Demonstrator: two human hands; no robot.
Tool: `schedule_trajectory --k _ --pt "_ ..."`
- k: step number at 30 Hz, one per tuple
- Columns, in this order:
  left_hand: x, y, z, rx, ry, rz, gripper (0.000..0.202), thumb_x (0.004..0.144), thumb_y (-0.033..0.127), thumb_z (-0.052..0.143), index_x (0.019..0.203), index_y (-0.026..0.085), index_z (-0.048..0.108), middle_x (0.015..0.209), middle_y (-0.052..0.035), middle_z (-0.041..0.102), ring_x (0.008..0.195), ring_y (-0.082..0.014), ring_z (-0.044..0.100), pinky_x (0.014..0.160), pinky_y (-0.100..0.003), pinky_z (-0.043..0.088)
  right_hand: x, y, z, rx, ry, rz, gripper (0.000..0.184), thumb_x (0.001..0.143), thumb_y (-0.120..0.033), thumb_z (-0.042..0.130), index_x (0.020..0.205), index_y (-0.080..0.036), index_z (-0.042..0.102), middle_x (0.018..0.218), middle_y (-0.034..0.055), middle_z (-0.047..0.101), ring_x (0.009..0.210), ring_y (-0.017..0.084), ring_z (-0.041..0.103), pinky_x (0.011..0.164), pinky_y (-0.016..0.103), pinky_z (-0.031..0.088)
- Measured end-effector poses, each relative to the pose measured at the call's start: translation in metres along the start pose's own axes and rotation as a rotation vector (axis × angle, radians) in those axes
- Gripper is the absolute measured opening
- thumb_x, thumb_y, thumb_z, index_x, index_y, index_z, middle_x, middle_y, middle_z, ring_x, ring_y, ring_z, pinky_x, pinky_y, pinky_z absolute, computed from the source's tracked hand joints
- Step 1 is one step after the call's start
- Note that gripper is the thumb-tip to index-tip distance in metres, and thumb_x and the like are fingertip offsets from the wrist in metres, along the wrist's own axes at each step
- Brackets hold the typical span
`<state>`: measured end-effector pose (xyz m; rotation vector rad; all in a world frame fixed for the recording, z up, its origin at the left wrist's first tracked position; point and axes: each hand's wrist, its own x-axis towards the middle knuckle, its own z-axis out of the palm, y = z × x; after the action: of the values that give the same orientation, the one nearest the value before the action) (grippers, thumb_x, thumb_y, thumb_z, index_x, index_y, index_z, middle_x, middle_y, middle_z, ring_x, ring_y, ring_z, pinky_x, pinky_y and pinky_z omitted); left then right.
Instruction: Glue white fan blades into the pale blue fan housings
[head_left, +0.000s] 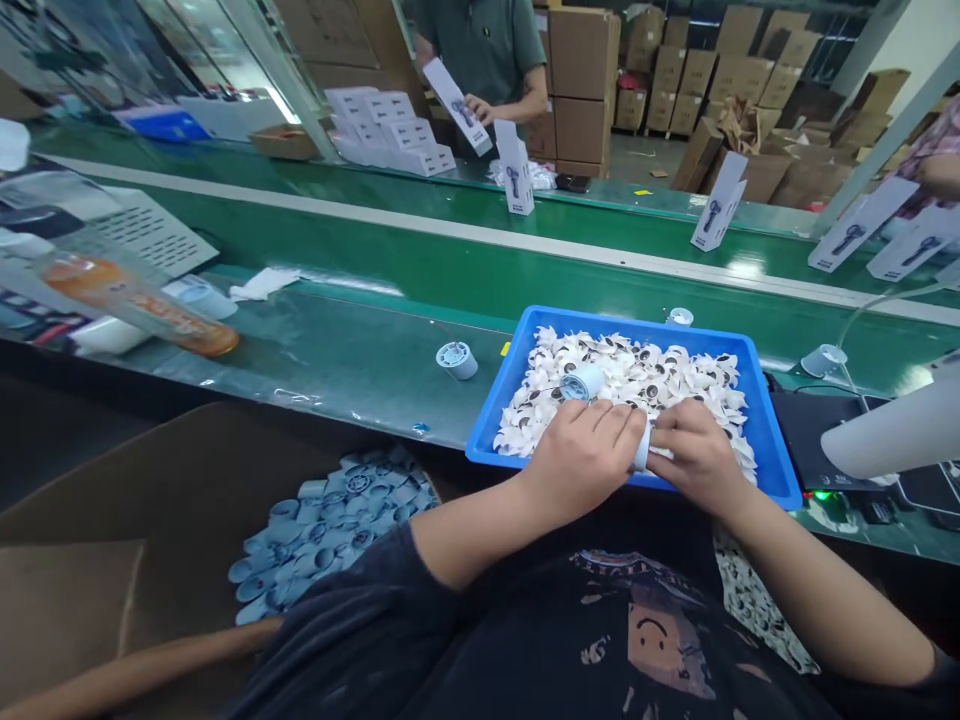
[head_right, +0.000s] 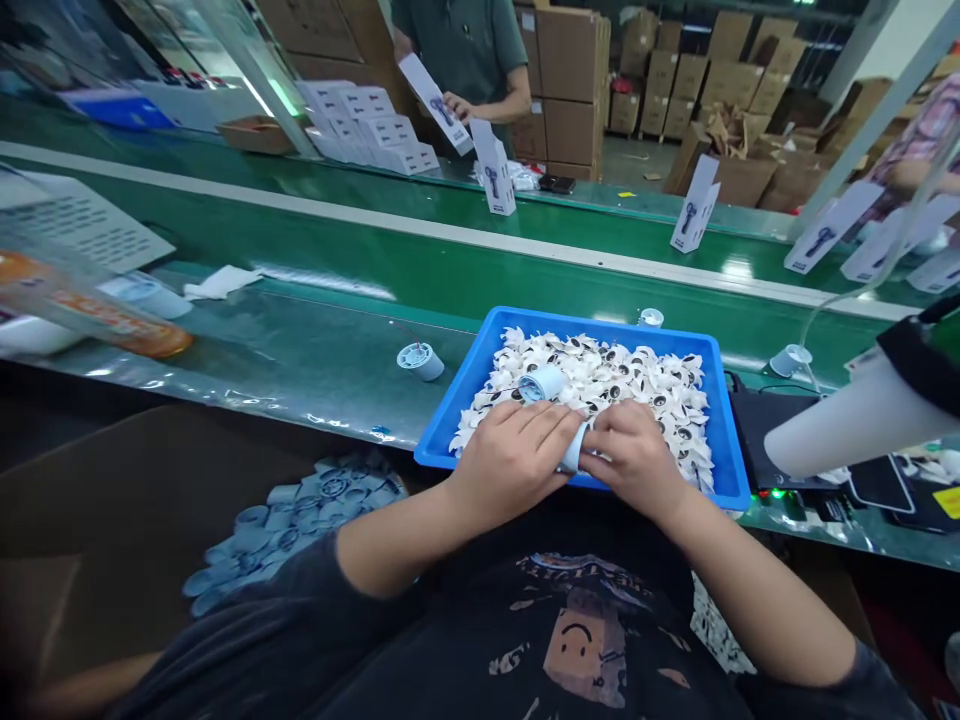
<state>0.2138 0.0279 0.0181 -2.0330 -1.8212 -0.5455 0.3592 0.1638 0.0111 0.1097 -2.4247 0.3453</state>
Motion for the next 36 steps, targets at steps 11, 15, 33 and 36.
schedule_trajectory --k 11,15,33,36 --pt "-0.009 0.007 0.003 0.042 0.235 0.108 0.033 0.093 0.032 0.051 0.111 0.006 0.06 0.096 -0.0122 0.075 0.085 -0.0251 0.072 0.065 -0.037 0.042 -0.003 -0.015 -0.005 0.079 0.05 0.077 0.021 0.094 -0.03 0.063 0.078 -0.018 0.069 0.071 0.0016 0.061 0.066 0.012 0.055 0.063 0.026 0.042" --pt "-0.013 0.006 0.003 -0.103 0.122 0.098 0.031 0.092 0.038 0.053 0.106 0.011 0.061 0.091 -0.0074 0.076 0.081 -0.0224 0.072 0.064 -0.036 0.043 -0.002 -0.02 -0.003 0.09 0.001 0.075 0.026 0.096 -0.031 0.059 0.077 -0.017 0.069 0.07 0.002 0.061 0.067 0.013 0.056 0.063 0.026 0.044" --pt "-0.021 0.002 -0.002 -0.481 -0.207 -0.149 0.042 0.077 0.035 0.074 0.114 0.02 0.06 0.112 -0.0079 0.073 0.104 -0.0277 0.068 0.085 -0.04 0.048 -0.007 -0.032 0.001 -0.019 -0.039 0.032 0.016 0.093 -0.026 0.056 0.083 -0.017 0.065 0.073 0.0027 0.064 0.069 0.015 0.055 0.067 0.03 0.04" --pt "-0.022 -0.002 -0.004 -0.581 -0.301 -0.181 0.046 0.073 0.037 0.08 0.112 0.02 0.061 0.11 -0.0069 0.073 0.103 -0.0281 0.068 0.086 -0.04 0.048 -0.007 -0.034 -0.001 -0.007 -0.064 0.033 0.015 0.092 -0.025 0.057 0.084 -0.016 0.065 0.072 0.0026 0.063 0.068 0.015 0.054 0.067 0.029 0.04"
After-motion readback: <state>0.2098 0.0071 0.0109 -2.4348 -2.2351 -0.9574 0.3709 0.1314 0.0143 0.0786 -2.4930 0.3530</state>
